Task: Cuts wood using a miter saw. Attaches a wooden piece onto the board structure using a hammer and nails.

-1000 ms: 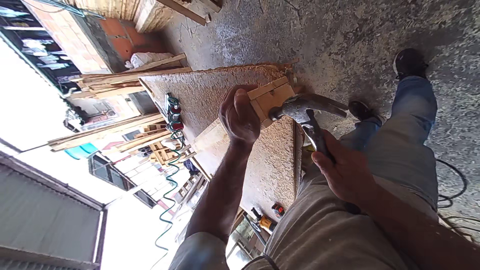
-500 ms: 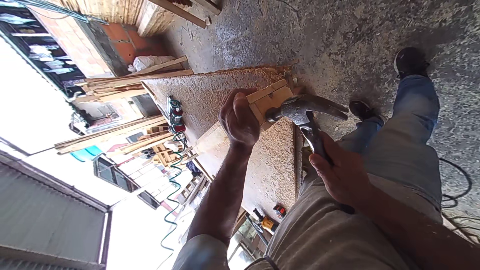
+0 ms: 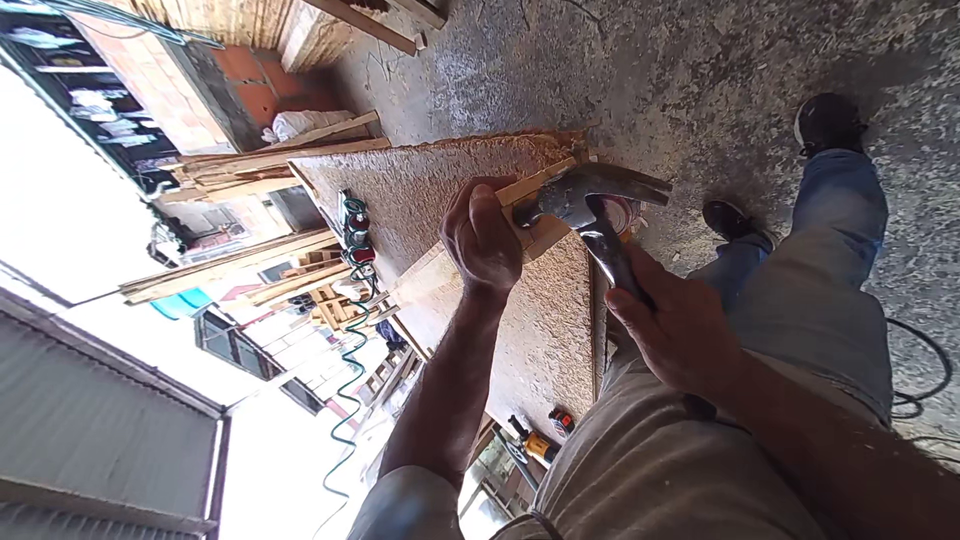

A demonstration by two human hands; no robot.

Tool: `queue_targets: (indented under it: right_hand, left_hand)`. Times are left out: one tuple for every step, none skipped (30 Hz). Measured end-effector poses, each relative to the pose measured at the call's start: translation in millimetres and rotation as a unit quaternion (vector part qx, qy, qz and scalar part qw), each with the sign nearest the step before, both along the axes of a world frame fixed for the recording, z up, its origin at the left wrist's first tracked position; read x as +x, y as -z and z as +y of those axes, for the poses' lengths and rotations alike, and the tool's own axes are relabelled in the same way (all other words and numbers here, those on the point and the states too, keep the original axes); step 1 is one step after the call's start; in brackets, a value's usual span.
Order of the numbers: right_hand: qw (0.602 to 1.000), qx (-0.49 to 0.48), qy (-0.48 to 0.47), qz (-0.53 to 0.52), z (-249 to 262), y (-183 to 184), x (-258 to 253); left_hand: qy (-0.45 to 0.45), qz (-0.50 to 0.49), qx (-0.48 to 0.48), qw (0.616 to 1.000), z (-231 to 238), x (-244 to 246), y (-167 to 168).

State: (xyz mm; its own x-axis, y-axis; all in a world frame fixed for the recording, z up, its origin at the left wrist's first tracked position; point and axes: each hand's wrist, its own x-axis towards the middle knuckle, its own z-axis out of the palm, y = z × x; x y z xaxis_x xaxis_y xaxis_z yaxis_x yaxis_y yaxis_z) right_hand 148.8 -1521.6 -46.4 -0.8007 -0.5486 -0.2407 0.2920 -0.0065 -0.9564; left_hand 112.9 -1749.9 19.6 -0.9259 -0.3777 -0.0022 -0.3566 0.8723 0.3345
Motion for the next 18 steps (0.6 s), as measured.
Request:
queue_targets:
  right_hand:
    - [1.0,0.001,0.002,0.006,-0.3,-0.3,-1.4]
    - [1.0,0.001,0.007,0.014,-0.7,-0.5,-1.9]
    - [1.0,0.003,0.009,0.021,-1.0,-1.3,-1.3]
    - [1.0,0.003,0.007,0.026,-1.0,-2.0,-1.4]
    - [1.0,0.001,0.005,0.026,-0.5,-2.3,-1.4]
    - [1.0,-0.003,0.003,0.02,0.9,-2.2,-0.5]
    - [1.0,-0.006,0.003,0.01,3.5,-0.7,1.2]
    - [1.0,-0.005,0.008,-0.005,7.0,2.3,3.6]
    - [1.0,-0.003,0.015,-0.025,10.9,6.9,6.1]
    - [0.999,0.0,0.026,-0.047,14.8,13.0,7.8]
    - [0.997,0.006,0.035,-0.073,18.1,19.8,8.4]
    - [0.994,0.01,0.045,-0.099,21.1,26.6,8.4]
    - [0.991,0.011,0.054,-0.122,24.4,33.1,8.6]
    - [0.989,0.012,0.061,-0.135,27.5,39.3,9.7]
    - [0.988,0.013,0.066,-0.14,30.1,44.6,11.4]
    - [0.988,0.014,0.063,-0.143,31.6,48.6,12.9]
    - [0.988,0.014,0.054,-0.146,31.9,50.9,14.2]
    - [0.988,0.013,0.043,-0.149,31.5,52.2,15.4]
  left_hand:
    - [0.002,0.001,0.0,1.0,0.4,-1.0,-0.2]
    - [0.002,0.001,0.0,1.0,0.7,-2.1,-0.1]
    - [0.001,0.0,-0.001,1.0,1.0,-1.8,0.0]
    - [0.001,0.001,-0.002,1.0,0.8,-1.1,0.3]
    - [-0.001,0.0,-0.003,1.0,1.0,-0.6,0.1]
    - [-0.002,0.001,0.0,1.0,1.3,-0.4,-0.5]
    - [-0.003,0.003,0.007,1.0,1.2,-0.9,-0.6]
    - [-0.003,0.007,0.021,1.0,0.5,-0.9,0.1]
    - [-0.004,0.01,0.033,0.999,-0.6,-0.3,0.7]
    - [-0.006,0.006,0.041,0.999,-1.6,0.3,0.4]
    - [-0.004,0.002,0.045,0.999,-3.0,1.2,-0.3]
    - [-0.001,-0.005,0.049,0.999,-4.3,2.2,-1.3]
    - [0.002,-0.014,0.054,0.998,-4.6,2.9,-1.9]
    - [0.002,-0.019,0.061,0.998,-3.7,3.0,-1.1]
    - [-0.001,-0.02,0.074,0.997,-2.2,2.4,-0.4]
    - [-0.008,-0.022,0.083,0.996,-0.7,1.7,-0.5]
    - [-0.012,-0.024,0.09,0.996,0.1,1.4,-1.0]
    - [-0.012,-0.025,0.094,0.995,0.2,1.0,-1.5]
